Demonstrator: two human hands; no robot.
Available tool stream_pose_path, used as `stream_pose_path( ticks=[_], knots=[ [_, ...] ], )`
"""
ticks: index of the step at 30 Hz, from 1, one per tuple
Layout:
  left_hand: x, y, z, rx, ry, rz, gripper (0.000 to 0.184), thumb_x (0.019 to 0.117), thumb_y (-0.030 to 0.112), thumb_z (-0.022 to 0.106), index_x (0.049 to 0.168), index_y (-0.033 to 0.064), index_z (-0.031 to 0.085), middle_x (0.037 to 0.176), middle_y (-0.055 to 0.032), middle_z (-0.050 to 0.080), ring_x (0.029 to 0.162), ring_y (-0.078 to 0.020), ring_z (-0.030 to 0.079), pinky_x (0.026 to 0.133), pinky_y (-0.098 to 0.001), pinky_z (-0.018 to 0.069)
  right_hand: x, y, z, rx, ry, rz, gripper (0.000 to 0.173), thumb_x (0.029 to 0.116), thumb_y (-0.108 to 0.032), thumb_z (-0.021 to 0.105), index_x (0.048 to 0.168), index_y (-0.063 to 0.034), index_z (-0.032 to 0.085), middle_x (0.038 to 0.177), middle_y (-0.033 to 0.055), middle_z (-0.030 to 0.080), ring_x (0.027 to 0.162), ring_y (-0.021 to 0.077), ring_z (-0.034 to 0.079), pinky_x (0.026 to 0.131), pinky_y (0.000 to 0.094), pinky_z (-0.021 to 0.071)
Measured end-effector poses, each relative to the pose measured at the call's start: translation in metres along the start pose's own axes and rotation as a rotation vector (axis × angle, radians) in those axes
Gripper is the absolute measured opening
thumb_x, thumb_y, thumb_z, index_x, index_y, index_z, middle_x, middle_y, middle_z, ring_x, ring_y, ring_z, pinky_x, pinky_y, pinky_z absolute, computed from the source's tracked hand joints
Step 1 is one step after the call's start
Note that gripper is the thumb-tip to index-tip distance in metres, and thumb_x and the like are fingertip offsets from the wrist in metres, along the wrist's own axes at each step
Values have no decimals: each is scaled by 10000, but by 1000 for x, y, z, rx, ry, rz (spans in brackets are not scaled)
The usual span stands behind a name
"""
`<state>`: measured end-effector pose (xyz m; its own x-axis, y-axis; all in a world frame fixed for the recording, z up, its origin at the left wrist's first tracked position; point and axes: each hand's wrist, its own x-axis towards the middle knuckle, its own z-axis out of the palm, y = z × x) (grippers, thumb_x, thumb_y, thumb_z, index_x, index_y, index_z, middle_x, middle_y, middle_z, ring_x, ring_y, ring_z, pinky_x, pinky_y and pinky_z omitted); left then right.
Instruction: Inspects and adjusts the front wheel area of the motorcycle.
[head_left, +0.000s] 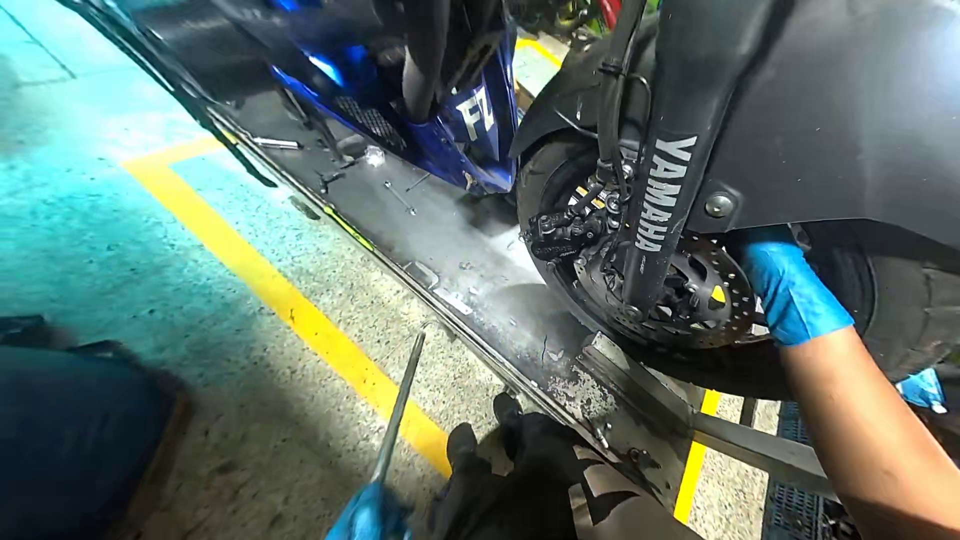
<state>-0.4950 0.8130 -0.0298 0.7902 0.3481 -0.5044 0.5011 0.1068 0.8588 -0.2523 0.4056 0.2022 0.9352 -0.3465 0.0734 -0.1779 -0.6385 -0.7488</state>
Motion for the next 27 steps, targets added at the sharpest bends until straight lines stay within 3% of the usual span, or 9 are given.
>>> stream_pose_path(
  ticks=[3,5,8,11,13,16,21,24,27],
  knots=[
    [62,32,74,-83,53,19,431,1107,243,312,1020,-44,621,717,-5,569,562,-99,586,566,-302,564,-13,-4,-6,-64,9,33,281,1008,-270,589,1200,-76,657,1065,84,677,968,159,642,845,439,533],
    [104,46,111,-132,29,-23,454,1131,261,315,1078,-79,610,769,-56,553,565,-123,559,566,-305,543,-36,11,-15,-127,28,-83,428,995,-320,602,1335,-61,570,1197,137,665,1088,224,653,932,512,530],
    [158,52,152,-115,14,-86,481,1138,316,326,1090,-76,602,782,-100,548,572,-152,541,578,-330,527,-84,51,-26,-210,156,-334,610,958,-331,548,1462,4,471,1402,168,603,1257,224,618,1041,434,530],
    [194,49,181,-2,-4,-104,508,1135,346,334,1232,-82,590,968,-222,625,737,-265,617,715,-446,549,-133,85,-38,-268,243,-355,532,957,-221,570,1356,127,517,1290,267,629,1153,254,656,989,393,548],
    [211,44,194,135,-3,-95,540,1126,390,337,1293,-61,584,1110,-277,656,940,-359,670,856,-540,545,-159,105,-50,-294,276,-321,462,953,-130,566,1304,168,531,1230,293,641,1112,228,668,978,343,550],
    [232,36,196,501,-12,-81,581,1113,436,322,1316,-23,615,1259,-279,656,1217,-424,622,1017,-627,470,-184,116,-64,-356,396,-286,385,952,-68,561,1226,202,552,1156,323,642,1065,195,661,944,282,540],
    [234,36,170,894,-151,-80,617,1044,561,406,1241,47,685,1199,-227,703,1160,-420,659,948,-665,500,-188,101,-86,-430,617,-393,273,979,-54,588,1158,151,610,1126,251,662,1073,99,647,944,203,527],
    [211,54,159,732,-229,16,578,1070,528,415,1350,66,621,1113,-254,705,981,-434,700,856,-660,533,-169,86,-89,-466,747,-477,265,968,-81,577,1155,103,618,1117,222,670,1098,108,641,972,219,512],
    [164,92,166,534,-355,153,475,1094,410,437,1302,33,635,991,-214,705,827,-344,697,797,-583,557,-139,77,-87,-494,825,-578,312,966,-138,579,1188,81,584,1127,256,657,1117,233,641,1002,347,510]
  ],
)
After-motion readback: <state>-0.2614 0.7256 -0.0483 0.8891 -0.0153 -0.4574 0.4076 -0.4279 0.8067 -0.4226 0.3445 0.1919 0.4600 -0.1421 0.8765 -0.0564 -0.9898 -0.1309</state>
